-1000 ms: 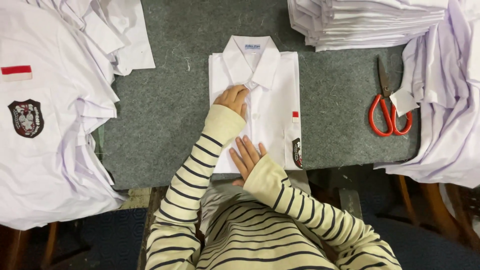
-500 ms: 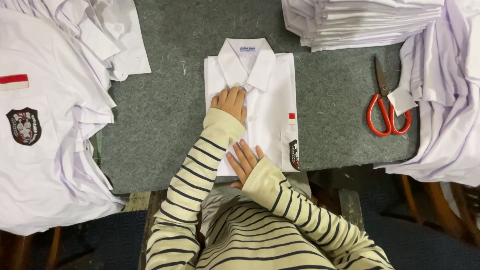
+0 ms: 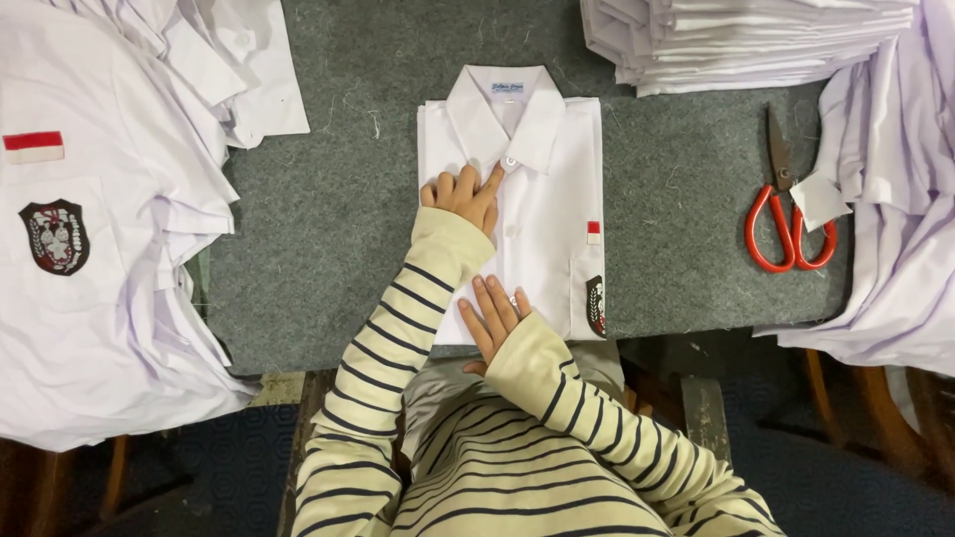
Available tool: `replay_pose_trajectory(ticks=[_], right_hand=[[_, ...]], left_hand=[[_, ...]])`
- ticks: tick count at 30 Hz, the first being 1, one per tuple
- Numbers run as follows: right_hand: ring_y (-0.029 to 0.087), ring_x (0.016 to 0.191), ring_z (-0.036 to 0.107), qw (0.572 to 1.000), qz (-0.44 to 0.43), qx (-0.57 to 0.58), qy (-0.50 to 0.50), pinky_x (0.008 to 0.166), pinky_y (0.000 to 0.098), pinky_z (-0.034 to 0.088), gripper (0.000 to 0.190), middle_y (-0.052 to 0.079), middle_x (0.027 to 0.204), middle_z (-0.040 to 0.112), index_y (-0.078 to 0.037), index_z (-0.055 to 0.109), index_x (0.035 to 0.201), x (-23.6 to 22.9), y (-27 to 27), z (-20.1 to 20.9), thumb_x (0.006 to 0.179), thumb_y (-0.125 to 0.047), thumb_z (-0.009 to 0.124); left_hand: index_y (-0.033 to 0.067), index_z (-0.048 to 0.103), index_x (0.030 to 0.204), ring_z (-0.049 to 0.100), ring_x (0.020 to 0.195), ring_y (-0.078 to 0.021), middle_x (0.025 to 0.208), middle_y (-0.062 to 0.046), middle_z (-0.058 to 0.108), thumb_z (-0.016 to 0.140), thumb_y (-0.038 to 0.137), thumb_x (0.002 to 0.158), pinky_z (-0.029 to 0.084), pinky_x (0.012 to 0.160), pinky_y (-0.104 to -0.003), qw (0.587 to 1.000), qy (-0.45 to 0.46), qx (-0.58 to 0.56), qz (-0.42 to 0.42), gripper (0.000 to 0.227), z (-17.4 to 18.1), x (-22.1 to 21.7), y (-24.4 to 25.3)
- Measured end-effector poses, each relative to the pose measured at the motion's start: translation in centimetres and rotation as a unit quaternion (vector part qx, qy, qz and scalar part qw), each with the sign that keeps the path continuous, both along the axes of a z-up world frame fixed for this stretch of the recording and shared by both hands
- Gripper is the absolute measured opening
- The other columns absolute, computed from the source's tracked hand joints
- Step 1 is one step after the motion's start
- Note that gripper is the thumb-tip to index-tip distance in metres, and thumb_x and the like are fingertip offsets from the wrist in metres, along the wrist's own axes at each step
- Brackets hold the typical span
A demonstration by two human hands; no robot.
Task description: Folding a white collared shirt on a workbench, including smoothing the fabric, folding sleeves, and trimming loose threads with scissors.
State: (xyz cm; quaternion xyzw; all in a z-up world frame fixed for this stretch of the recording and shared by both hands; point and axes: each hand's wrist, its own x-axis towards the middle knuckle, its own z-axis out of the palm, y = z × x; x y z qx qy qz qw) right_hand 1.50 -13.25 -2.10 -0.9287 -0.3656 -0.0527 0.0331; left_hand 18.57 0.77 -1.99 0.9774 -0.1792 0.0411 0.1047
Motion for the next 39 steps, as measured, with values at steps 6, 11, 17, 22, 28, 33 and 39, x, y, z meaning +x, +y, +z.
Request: replay_pose_trajectory(ticks=[6, 11, 17, 22, 28, 33, 39], right_hand=[[0.048, 0.154, 0.016, 1.0, 0.009, 0.022, 0.017, 0.117, 0.0625, 0.016, 0.114, 0.032, 0.165, 0.018, -0.006, 0.022, 0.162, 0.2, -0.3, 0.0, 0.077, -0.073, 0.058], [0.045, 0.155, 0.014, 0.997, 0.034, 0.05, 0.047, 0.118, 0.0613, 0.014, 0.106, 0.03, 0.166, 0.017, -0.011, 0.027, 0.161, 0.5, -1.2, 0.1, 0.081, -0.076, 0.049], [0.042, 0.15, 0.027, 0.96, 0.025, 0.2, 0.195, 0.118, 0.0587, 0.018, 0.078, 0.021, 0.162, 0.032, -0.019, 0.046, 0.152, 1.8, -2.4, 3.9, 0.089, -0.064, 0.055], [0.037, 0.122, 0.063, 0.885, -0.079, 0.394, 0.237, 0.103, 0.0508, 0.047, 0.033, 0.012, 0.132, 0.064, -0.017, 0.067, 0.13, 6.8, -6.0, 4.9, 0.098, -0.022, 0.061], [0.025, 0.127, 0.057, 0.955, -0.165, 0.231, 0.081, 0.104, 0.0421, 0.047, 0.034, -0.001, 0.133, 0.057, -0.026, 0.063, 0.13, 11.3, -8.4, 0.2, 0.096, -0.023, 0.066], [0.025, 0.111, 0.062, 0.966, -0.249, 0.06, 0.026, 0.08, 0.0421, 0.059, 0.044, 0.0, 0.123, 0.062, -0.028, 0.061, 0.135, 14.6, -10.2, -1.1, 0.093, -0.038, 0.069], [0.026, 0.105, 0.058, 0.948, -0.306, -0.035, 0.085, 0.078, 0.0458, 0.056, 0.038, -0.003, 0.112, 0.054, -0.04, 0.052, 0.136, 23.9, -13.2, -2.7, 0.102, -0.057, 0.048]], left_hand=[[0.0453, 0.057, 0.134, 0.041, 0.114, -0.0214, 0.11, 0.008, 0.042, 0.048, 0.063, 0.099, 0.026, 0.106, -0.054, 0.98, 0.134, -0.12, 0.088, 0.04, 0.3, 1.7, -0.4], [0.0342, 0.063, 0.121, 0.047, 0.107, -0.0208, 0.105, 0.007, 0.045, 0.061, 0.057, 0.095, 0.031, 0.1, -0.052, 0.983, 0.038, -0.137, 0.117, 0.034, -0.4, 1.6, -1.7], [0.0238, 0.055, 0.112, 0.059, 0.086, -0.0211, 0.094, 0.003, 0.053, 0.06, 0.046, 0.097, 0.042, 0.085, -0.044, 0.969, -0.215, -0.105, 0.062, 0.027, -2.2, 1.8, -2.6], [0.0247, 0.061, 0.094, 0.056, 0.086, -0.0189, 0.091, 0.003, 0.053, 0.06, 0.037, 0.094, 0.045, 0.077, -0.039, 0.936, -0.326, -0.098, -0.092, 0.012, -2.5, 1.6, -4.0], [0.0123, 0.062, 0.117, 0.056, 0.113, -0.0265, 0.111, -0.009, 0.06, 0.055, 0.017, 0.096, 0.046, 0.092, -0.04, 0.959, -0.259, -0.032, -0.112, 0.022, 1.7, -1.3, -4.3], [0.0122, 0.049, 0.145, 0.05, 0.124, -0.0307, 0.138, -0.016, 0.053, 0.053, 0.027, 0.102, 0.04, 0.101, -0.049, 0.966, -0.217, 0.056, -0.127, 0.046, -0.3, -1.2, -4.7], [0.0173, 0.033, 0.157, 0.035, 0.13, -0.026, 0.158, -0.009, 0.03, 0.051, 0.024, 0.102, 0.034, 0.099, -0.045, 0.971, 0.134, 0.16, -0.114, 0.059, 10.6, -1.9, -6.0]])
